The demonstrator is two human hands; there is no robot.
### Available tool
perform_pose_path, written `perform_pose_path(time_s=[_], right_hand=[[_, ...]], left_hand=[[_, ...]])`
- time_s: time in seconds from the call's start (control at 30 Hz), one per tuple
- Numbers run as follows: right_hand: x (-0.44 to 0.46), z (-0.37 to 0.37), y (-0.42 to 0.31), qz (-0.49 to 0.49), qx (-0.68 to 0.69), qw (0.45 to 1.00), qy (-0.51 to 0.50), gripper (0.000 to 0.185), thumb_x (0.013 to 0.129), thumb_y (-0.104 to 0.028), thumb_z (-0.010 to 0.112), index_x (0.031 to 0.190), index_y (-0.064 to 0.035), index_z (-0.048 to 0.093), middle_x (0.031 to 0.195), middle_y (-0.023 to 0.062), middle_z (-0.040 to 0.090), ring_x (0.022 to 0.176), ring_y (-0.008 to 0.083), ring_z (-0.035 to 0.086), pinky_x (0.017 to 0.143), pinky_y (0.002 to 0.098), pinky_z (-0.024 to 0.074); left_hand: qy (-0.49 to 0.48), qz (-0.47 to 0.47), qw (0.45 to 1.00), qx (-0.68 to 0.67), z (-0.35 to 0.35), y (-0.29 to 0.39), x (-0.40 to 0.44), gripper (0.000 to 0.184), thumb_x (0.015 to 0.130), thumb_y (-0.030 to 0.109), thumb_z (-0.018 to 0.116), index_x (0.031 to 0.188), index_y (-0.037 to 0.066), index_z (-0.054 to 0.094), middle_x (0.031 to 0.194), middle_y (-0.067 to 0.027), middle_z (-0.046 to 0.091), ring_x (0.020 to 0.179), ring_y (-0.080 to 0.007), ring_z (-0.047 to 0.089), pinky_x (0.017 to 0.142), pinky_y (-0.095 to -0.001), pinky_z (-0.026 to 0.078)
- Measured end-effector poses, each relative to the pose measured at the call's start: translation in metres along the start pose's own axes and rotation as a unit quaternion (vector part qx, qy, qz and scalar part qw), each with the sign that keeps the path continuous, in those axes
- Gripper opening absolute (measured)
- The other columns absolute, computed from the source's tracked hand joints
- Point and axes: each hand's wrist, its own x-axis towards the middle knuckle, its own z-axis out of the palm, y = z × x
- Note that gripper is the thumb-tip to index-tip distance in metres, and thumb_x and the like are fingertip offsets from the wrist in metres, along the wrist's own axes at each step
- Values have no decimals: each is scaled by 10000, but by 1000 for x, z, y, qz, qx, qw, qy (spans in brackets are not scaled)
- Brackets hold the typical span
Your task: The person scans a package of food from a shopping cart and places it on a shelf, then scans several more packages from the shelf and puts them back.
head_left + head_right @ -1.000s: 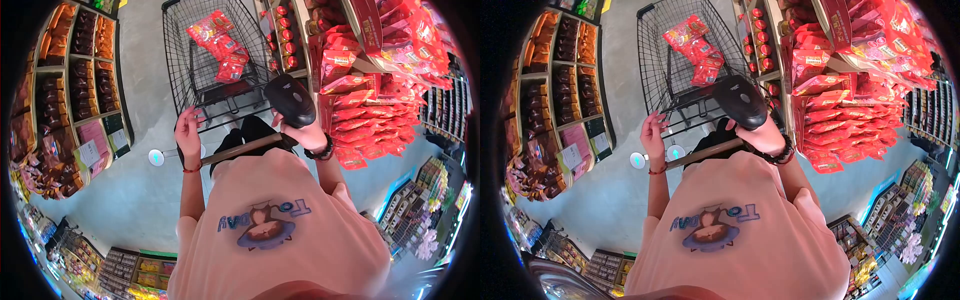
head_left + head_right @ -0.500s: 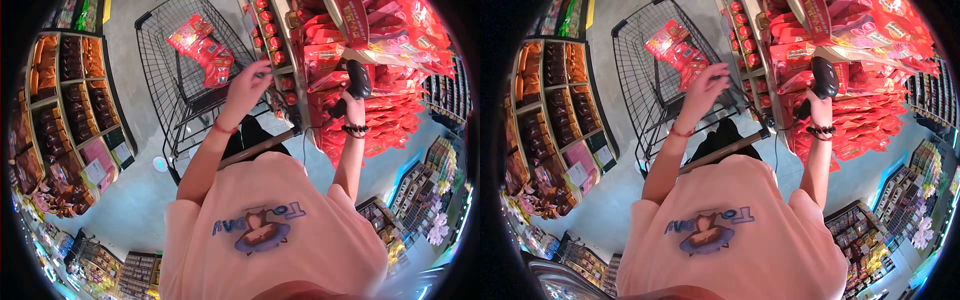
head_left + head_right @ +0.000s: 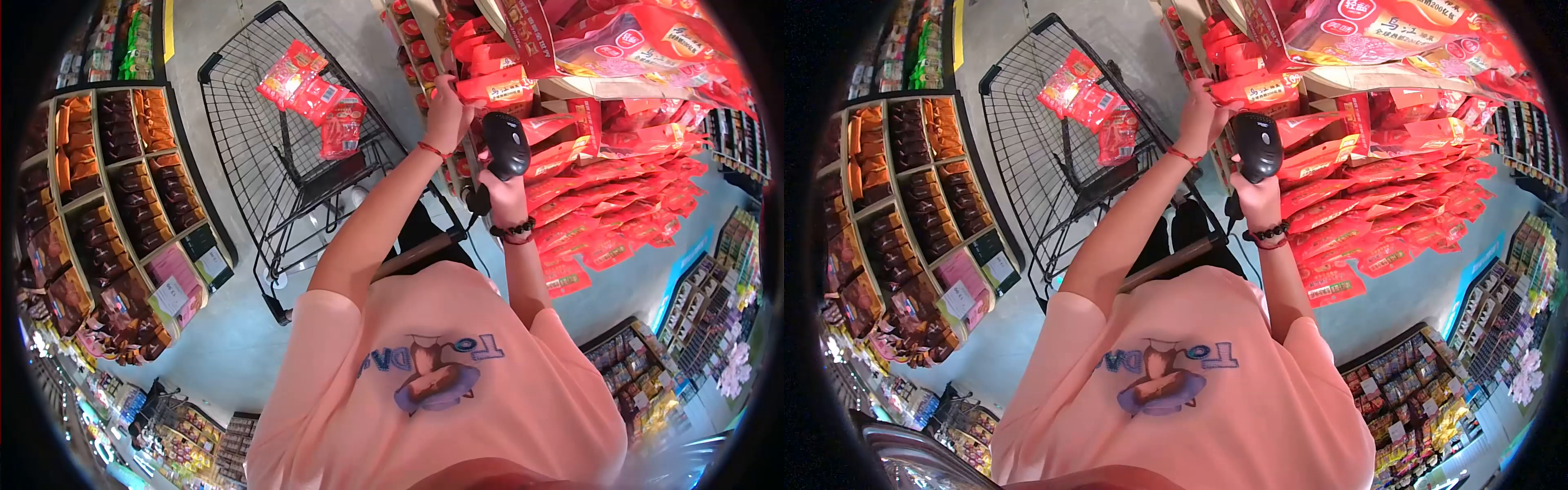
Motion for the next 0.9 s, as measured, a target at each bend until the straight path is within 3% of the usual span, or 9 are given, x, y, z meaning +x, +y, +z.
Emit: perform_pose_path(time_s=[0.13,0.17,0.2,0.3,0.43,0.5,0.57,0.67,0.9], right_hand=[[10,1,25,-6,-150,987,64,286,665,-29,563,944,35,543,741,118,581,695,219,575,701,323,438],[13,1,31,-16,-203,975,88,283,668,-35,563,940,38,539,736,144,582,709,252,588,725,345,440],[19,2,37,-130,-273,947,109,276,683,-53,559,947,24,529,753,184,580,773,338,578,798,390,414],[26,-1,42,-162,-311,932,88,264,694,-69,562,949,-4,536,803,187,586,814,353,566,843,380,393],[38,4,58,1,-191,971,147,243,688,-80,582,926,-32,562,861,127,603,828,285,577,814,347,405],[46,4,61,110,-96,972,182,237,683,-89,593,914,-38,571,876,94,610,831,242,579,795,333,412],[48,5,68,103,-94,969,203,247,674,-93,601,911,-33,570,876,75,609,820,217,574,770,318,418],[56,3,97,70,-101,966,227,266,665,-96,621,915,-26,564,851,54,603,789,189,567,742,299,424],[62,4,112,-47,-41,984,168,297,662,38,559,942,-55,524,868,17,529,790,133,510,713,257,409]], left_hand=[[-120,-45,991,-47,17,-26,10,319,727,248,650,911,0,570,696,-91,592,677,-212,596,584,-327,434],[-131,-51,990,-20,19,-29,9,288,732,251,640,881,10,589,669,-97,588,657,-229,593,567,-334,426],[-142,-56,988,6,18,-25,8,261,736,254,631,850,21,609,642,-104,583,638,-247,589,551,-342,418],[-153,-23,986,59,10,-14,10,251,749,266,605,802,20,614,609,-152,561,595,-306,560,511,-361,404],[-84,87,993,16,-1,27,17,299,750,260,578,682,-31,571,637,-215,537,634,-369,534,565,-431,416],[-142,51,988,44,-6,33,22,327,736,278,577,681,-44,569,697,-218,553,685,-358,544,604,-416,429],[-192,18,979,65,-3,24,31,338,726,287,580,686,-48,570,718,-214,560,705,-353,548,621,-405,436],[-188,105,973,80,3,-4,35,328,719,286,574,712,-41,577,721,-189,571,727,-334,556,637,-399,446],[-186,140,970,66,-20,38,35,242,762,219,524,716,-11,585,746,-117,567,669,-296,547,624,-356,435]])
